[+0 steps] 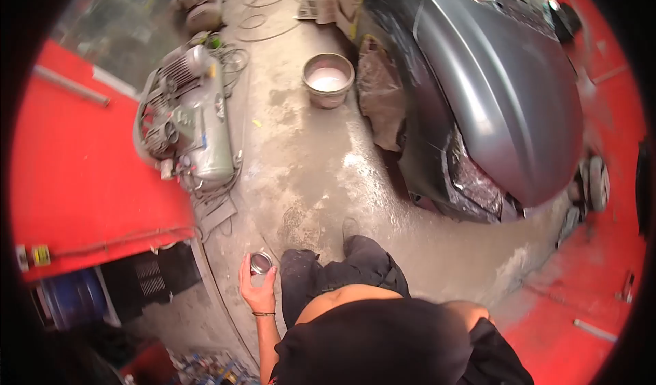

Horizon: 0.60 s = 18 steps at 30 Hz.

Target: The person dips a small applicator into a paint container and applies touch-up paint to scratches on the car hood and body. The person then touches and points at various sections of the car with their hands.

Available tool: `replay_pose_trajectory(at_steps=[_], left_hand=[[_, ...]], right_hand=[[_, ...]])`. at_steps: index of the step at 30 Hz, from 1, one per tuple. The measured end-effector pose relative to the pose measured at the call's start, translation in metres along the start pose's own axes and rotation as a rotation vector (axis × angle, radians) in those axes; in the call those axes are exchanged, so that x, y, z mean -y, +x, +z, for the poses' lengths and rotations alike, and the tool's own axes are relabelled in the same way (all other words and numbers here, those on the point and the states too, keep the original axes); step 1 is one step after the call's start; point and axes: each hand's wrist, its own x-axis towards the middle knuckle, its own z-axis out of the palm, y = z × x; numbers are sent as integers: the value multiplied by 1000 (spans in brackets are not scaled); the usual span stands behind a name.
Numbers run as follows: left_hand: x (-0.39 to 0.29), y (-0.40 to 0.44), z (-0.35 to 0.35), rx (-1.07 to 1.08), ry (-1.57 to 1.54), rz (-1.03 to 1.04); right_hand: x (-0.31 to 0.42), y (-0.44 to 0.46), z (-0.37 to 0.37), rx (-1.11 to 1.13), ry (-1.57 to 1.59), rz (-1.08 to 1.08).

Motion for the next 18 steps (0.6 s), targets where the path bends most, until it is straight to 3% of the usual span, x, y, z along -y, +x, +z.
replay_pose_trajectory(at_steps=[6,7,8,18], left_hand=[[35,127,-12,298,-73,146],[35,149,-12,291,-114,289],[39,166,-16,347,-181,291],[85,286,-77,659,-162,540]], right_hand=[[53,99,77,-134,115,-183],[59,116,97,-157,150,-213],[65,131,114,-188,177,-228],[108,220,203,-497,323,-225]])
